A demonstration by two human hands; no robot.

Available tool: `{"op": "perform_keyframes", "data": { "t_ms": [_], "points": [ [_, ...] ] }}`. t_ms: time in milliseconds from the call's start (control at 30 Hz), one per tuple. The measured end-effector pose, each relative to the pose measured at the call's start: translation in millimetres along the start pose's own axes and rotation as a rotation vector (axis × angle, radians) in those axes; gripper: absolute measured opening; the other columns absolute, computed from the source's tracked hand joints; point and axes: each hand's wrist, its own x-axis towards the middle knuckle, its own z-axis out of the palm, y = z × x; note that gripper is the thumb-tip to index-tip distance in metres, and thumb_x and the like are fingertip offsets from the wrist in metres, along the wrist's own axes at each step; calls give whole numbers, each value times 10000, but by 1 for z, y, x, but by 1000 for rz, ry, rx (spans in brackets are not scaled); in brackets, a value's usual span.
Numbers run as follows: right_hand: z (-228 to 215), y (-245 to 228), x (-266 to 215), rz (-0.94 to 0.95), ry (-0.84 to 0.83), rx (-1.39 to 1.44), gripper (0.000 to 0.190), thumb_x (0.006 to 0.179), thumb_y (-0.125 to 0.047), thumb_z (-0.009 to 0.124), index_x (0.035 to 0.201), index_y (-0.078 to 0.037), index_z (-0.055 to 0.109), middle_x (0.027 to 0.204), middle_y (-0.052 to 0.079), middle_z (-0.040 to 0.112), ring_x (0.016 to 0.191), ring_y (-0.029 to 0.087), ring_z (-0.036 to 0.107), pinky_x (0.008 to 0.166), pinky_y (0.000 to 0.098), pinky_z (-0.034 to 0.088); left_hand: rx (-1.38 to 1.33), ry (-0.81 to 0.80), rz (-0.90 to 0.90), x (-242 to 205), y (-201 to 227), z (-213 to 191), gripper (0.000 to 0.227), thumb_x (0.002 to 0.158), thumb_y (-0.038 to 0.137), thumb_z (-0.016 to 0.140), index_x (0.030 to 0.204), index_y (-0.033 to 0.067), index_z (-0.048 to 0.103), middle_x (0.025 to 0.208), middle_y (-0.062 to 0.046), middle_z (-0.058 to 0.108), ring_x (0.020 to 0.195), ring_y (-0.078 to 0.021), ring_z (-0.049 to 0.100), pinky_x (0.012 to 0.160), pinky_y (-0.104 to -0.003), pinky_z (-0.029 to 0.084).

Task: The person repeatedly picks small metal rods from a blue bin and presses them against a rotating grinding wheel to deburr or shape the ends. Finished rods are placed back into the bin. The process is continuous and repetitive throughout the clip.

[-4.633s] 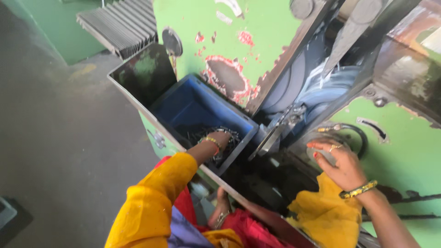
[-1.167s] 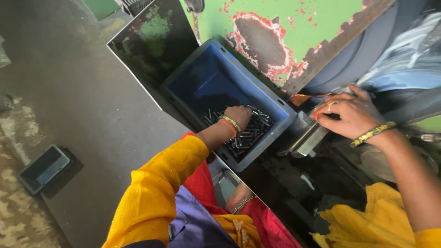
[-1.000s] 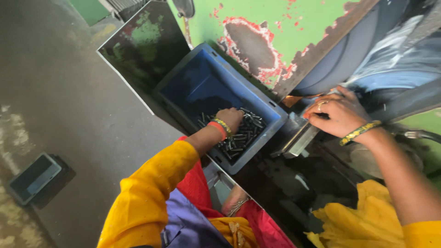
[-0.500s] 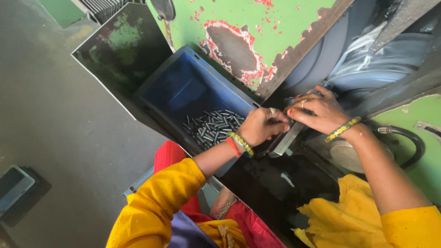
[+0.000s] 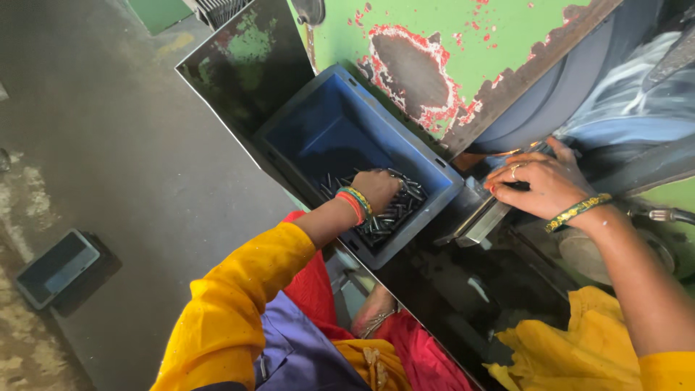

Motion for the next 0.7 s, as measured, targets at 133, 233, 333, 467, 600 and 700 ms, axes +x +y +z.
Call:
{"op": "perform_keyframes", "data": {
  "t_ms": [133,233,333,467,600,700],
  "points": [
    [1,2,-1,-52,33,-3,270,858,-464,640,1002,-324,819,1183,-148,757,1300,117,572,1233,598,136,32,-192,0,8,-13,38,229,832,86,667,1046,118,744,1119,-152,731,1079,-356,700,888,-471,583],
    [3,4,1,-39,42,-23,263,847,-451,653,994,-317,825,1174,-132,757,1306,133,569,1229,592,161,-32,-223,11,10,-24,55,244,829,79,670,1061,98,742,1151,-189,702,1089,-386,680,890,-488,569],
    [3,6,2,-42,61,-25,267,854,-429,649,1013,-301,822,1167,-108,756,1296,148,575,1235,594,165,-87,-202,28,10,-32,57,209,801,80,690,996,78,765,1088,-207,707,1062,-391,685,883,-484,565],
    [4,8,2,-60,91,4,254,864,-388,644,1009,-270,816,1160,-93,762,1271,165,591,1234,578,180,-196,-171,-128,2,-33,31,118,864,133,696,931,64,764,1036,-233,713,962,-412,709,848,-483,577],
    [5,11,3,-78,124,22,221,868,-363,651,962,-244,812,1126,-87,775,1241,155,627,1240,522,248,-574,230,15,-13,-9,-25,82,820,146,764,884,95,770,902,-171,768,849,-333,759,770,-412,601],
    [7,15,1,-59,107,30,216,868,-321,657,972,-226,819,1094,-45,776,1212,166,636,1218,552,220,-1059,359,102,-11,42,-55,151,876,149,753,1014,88,765,907,-102,782,790,-203,768,721,-305,612]
  ]
}}
